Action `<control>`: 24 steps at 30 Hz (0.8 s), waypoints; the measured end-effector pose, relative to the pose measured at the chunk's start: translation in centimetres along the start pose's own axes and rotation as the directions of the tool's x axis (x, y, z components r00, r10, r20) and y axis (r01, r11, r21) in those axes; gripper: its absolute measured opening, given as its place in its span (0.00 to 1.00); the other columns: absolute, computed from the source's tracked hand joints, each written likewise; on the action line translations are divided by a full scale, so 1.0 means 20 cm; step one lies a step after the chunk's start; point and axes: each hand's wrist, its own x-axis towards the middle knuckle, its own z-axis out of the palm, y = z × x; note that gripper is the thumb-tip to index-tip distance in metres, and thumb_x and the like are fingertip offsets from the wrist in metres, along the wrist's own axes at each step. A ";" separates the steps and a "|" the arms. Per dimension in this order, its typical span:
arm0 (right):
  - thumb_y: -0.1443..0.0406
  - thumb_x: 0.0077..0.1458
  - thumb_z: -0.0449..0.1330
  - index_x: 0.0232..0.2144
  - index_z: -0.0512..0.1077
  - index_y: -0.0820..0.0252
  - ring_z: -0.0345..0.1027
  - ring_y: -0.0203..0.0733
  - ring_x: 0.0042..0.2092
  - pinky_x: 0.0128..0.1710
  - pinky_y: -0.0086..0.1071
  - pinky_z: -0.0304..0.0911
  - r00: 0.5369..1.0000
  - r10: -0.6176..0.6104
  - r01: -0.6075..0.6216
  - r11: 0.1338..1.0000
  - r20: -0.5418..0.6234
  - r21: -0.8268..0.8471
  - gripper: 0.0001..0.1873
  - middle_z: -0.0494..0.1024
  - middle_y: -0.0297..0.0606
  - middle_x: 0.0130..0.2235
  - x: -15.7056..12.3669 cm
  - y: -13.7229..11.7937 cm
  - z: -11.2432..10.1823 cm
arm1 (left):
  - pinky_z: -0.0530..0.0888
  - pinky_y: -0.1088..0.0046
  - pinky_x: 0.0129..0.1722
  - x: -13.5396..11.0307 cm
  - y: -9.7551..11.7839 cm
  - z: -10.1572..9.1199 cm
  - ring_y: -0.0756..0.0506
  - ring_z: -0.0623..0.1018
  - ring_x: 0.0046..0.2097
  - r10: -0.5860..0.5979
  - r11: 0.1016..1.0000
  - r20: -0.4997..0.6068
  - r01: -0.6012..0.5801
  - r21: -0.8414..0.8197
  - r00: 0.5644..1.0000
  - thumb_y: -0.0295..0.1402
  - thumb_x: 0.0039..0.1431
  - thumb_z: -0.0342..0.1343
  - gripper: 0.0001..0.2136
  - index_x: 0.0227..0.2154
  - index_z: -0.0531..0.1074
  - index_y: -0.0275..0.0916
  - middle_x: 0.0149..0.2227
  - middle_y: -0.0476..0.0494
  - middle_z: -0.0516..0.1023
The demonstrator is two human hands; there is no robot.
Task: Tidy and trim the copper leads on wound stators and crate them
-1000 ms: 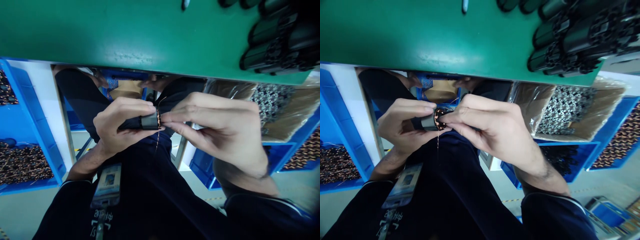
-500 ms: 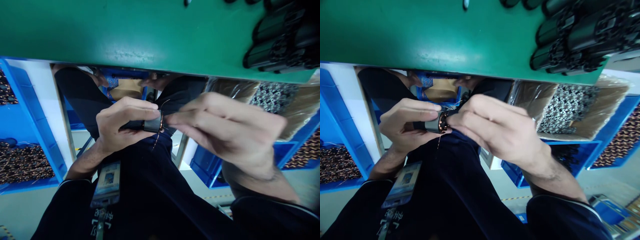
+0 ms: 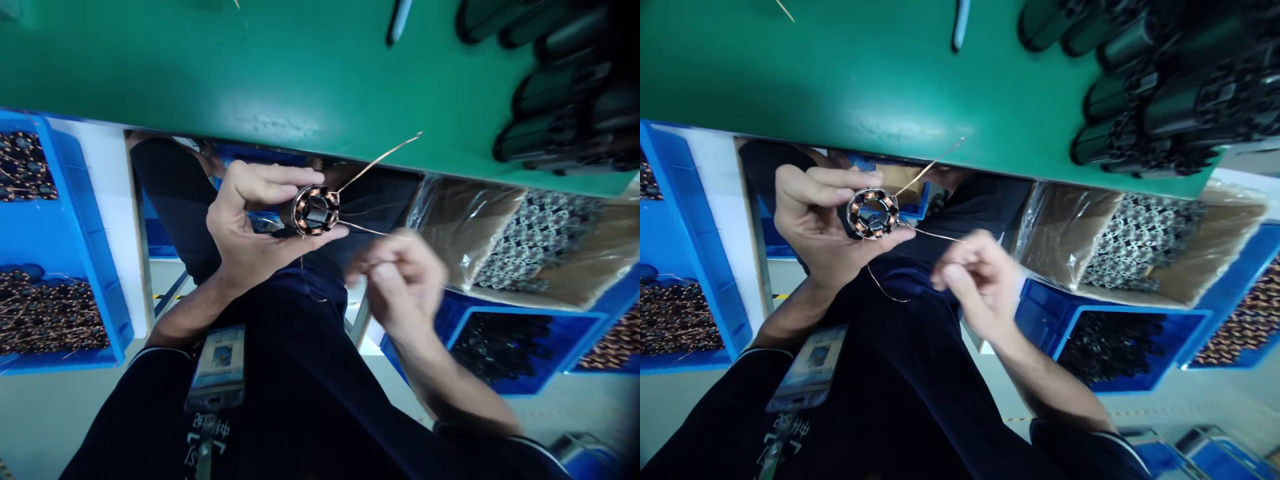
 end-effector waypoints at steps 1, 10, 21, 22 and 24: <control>0.44 0.76 0.66 0.55 0.80 0.45 0.84 0.44 0.36 0.37 0.40 0.85 1.000 -0.009 0.008 0.998 0.007 0.058 0.18 0.86 0.33 0.39 0.03 0.03 0.05 | 0.86 0.63 0.54 -0.01 0.00 0.03 0.47 0.89 0.50 0.011 1.000 0.001 -0.011 0.013 1.000 0.56 0.71 0.72 0.24 0.46 0.70 0.45 0.46 0.50 0.85; 0.55 0.68 0.77 0.63 0.82 0.43 0.90 0.47 0.52 0.59 0.46 0.89 0.998 -0.065 0.068 0.977 -0.024 0.201 0.23 0.90 0.32 0.52 0.21 -0.08 0.12 | 0.87 0.67 0.58 0.13 -0.01 -0.20 0.43 0.90 0.57 -0.018 0.995 0.380 0.055 -0.087 0.925 0.48 0.67 0.78 0.27 0.61 0.78 0.43 0.55 0.45 0.88; 0.49 0.61 0.79 0.58 0.85 0.39 0.91 0.51 0.48 0.49 0.41 0.92 0.994 -0.075 0.082 0.992 -0.075 0.091 0.25 0.92 0.31 0.48 0.25 -0.12 0.08 | 0.81 0.72 0.36 0.12 -0.01 -0.15 0.56 0.84 0.34 -0.037 0.981 -0.068 0.049 0.186 0.997 0.55 0.79 0.65 0.18 0.46 0.83 0.45 0.37 0.60 0.86; 0.47 0.62 0.78 0.59 0.86 0.39 0.91 0.51 0.48 0.47 0.42 0.92 0.994 -0.065 0.074 0.992 -0.082 0.102 0.25 0.92 0.31 0.48 0.24 -0.14 0.06 | 0.80 0.72 0.36 0.10 -0.06 -0.18 0.57 0.84 0.35 -0.062 0.976 -0.089 0.079 0.204 0.994 0.57 0.79 0.64 0.20 0.48 0.82 0.44 0.38 0.60 0.86; 0.47 0.63 0.78 0.60 0.86 0.37 0.91 0.53 0.48 0.47 0.44 0.93 0.992 -0.078 0.085 0.994 -0.102 0.066 0.25 0.92 0.32 0.49 0.22 -0.18 0.02 | 0.81 0.68 0.42 0.08 -0.13 -0.25 0.55 0.85 0.40 -0.185 0.956 -0.005 0.182 0.231 0.983 0.57 0.81 0.62 0.21 0.51 0.79 0.43 0.41 0.59 0.85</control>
